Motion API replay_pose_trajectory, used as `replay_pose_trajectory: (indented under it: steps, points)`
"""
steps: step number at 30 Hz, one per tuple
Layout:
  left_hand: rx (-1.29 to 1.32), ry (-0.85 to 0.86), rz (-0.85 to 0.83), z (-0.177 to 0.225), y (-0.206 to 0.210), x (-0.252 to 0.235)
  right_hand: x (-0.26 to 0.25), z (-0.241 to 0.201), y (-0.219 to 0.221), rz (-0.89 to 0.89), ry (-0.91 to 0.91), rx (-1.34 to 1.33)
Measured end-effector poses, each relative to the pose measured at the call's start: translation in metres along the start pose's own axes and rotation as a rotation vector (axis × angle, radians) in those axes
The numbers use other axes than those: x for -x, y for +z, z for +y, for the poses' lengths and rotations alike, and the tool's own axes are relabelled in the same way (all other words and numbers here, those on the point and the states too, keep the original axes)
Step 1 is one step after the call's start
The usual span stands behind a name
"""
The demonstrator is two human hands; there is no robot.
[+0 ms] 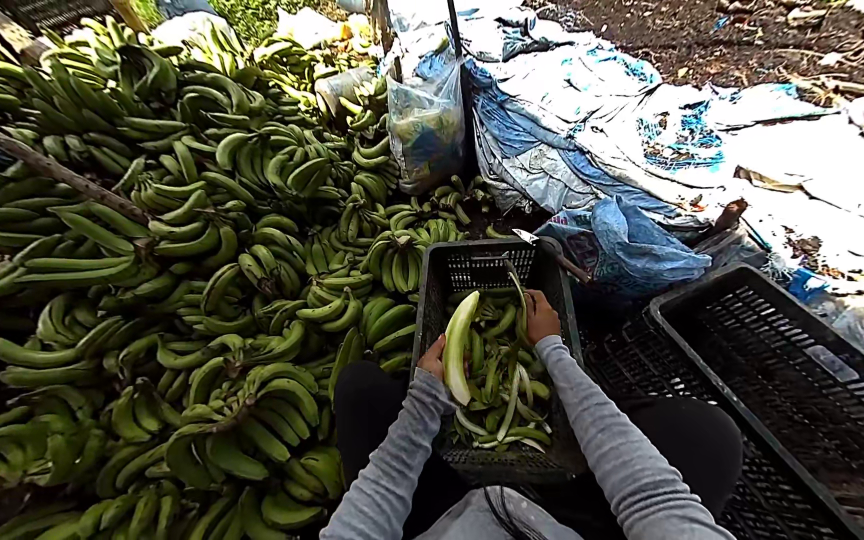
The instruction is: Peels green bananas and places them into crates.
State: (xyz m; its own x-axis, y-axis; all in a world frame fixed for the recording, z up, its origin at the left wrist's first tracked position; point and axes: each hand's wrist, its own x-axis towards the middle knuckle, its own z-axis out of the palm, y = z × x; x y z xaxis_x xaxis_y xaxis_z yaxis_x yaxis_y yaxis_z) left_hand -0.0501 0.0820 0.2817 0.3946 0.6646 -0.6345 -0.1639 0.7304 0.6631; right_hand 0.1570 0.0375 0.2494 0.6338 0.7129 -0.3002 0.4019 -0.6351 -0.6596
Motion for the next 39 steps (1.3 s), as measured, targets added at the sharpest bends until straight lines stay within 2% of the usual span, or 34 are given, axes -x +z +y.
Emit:
replay_pose_trajectory:
  steps: [2,4,5,7,11,13,15,17,19,21,23,25,29,30,32,34,35,36,38,39]
  points:
    - [0.062,-0.031,0.03,0.006,-0.002,-0.006,0.008,0.011,0.001,-0.163,-0.044,0.293]
    - [0.11,-0.066,0.083,0.007,-0.005,-0.014,0.018,0.024,0.015,-0.383,0.058,0.634]
    - [0.121,-0.069,0.1,0.008,-0.007,-0.019,0.023,0.029,0.019,-0.405,0.087,0.662]
    - [0.134,-0.074,0.106,0.01,-0.005,-0.028,0.031,0.031,0.01,-0.283,0.029,0.498]
    - [0.135,-0.089,0.145,0.01,-0.004,-0.028,0.066,0.038,0.021,-0.217,-0.42,0.054]
    - [0.103,-0.088,0.159,0.013,0.001,-0.025,0.083,0.036,0.032,-0.222,-0.577,-0.004]
    - [0.015,-0.061,0.16,0.012,0.0,-0.024,0.09,0.026,0.041,-0.209,-0.603,0.001]
    - [-0.08,0.0,0.143,0.009,-0.002,-0.02,0.082,0.009,0.046,-0.132,-0.522,0.034]
    - [-0.103,0.032,0.127,0.005,-0.004,-0.016,0.059,-0.01,0.045,-0.067,-0.331,0.047]
    - [-0.047,-0.003,0.066,0.003,-0.004,-0.008,0.025,-0.019,0.03,-0.092,-0.084,0.038]
    - [0.04,-0.03,-0.016,0.002,-0.009,-0.003,0.003,-0.014,0.013,-0.062,0.028,0.011]
    - [0.1,-0.014,-0.019,0.003,-0.011,-0.005,0.007,-0.006,0.004,-0.035,-0.1,0.038]
    - [0.164,0.067,-0.016,-0.004,-0.013,-0.02,0.06,0.028,0.024,0.009,-0.695,0.131]
    - [0.159,0.085,-0.009,-0.004,-0.01,-0.022,0.07,0.034,0.031,0.034,-0.789,0.125]
    - [0.121,0.08,-0.044,-0.004,-0.006,-0.02,0.076,0.039,0.041,0.11,-0.863,0.1]
    - [0.126,0.043,-0.096,-0.009,-0.004,-0.016,0.064,0.029,0.042,0.188,-0.762,0.096]
    - [0.119,0.032,-0.113,-0.012,-0.005,-0.015,0.053,0.023,0.037,0.167,-0.627,0.117]
    - [0.096,0.029,-0.137,-0.014,-0.008,-0.013,0.04,0.017,0.03,0.084,-0.435,0.165]
    - [0.009,0.059,-0.14,-0.019,-0.016,-0.016,0.012,0.015,0.019,-0.201,-0.028,0.377]
    - [-0.081,0.08,-0.104,-0.022,-0.021,-0.021,0.006,0.021,0.023,-0.352,0.087,0.515]
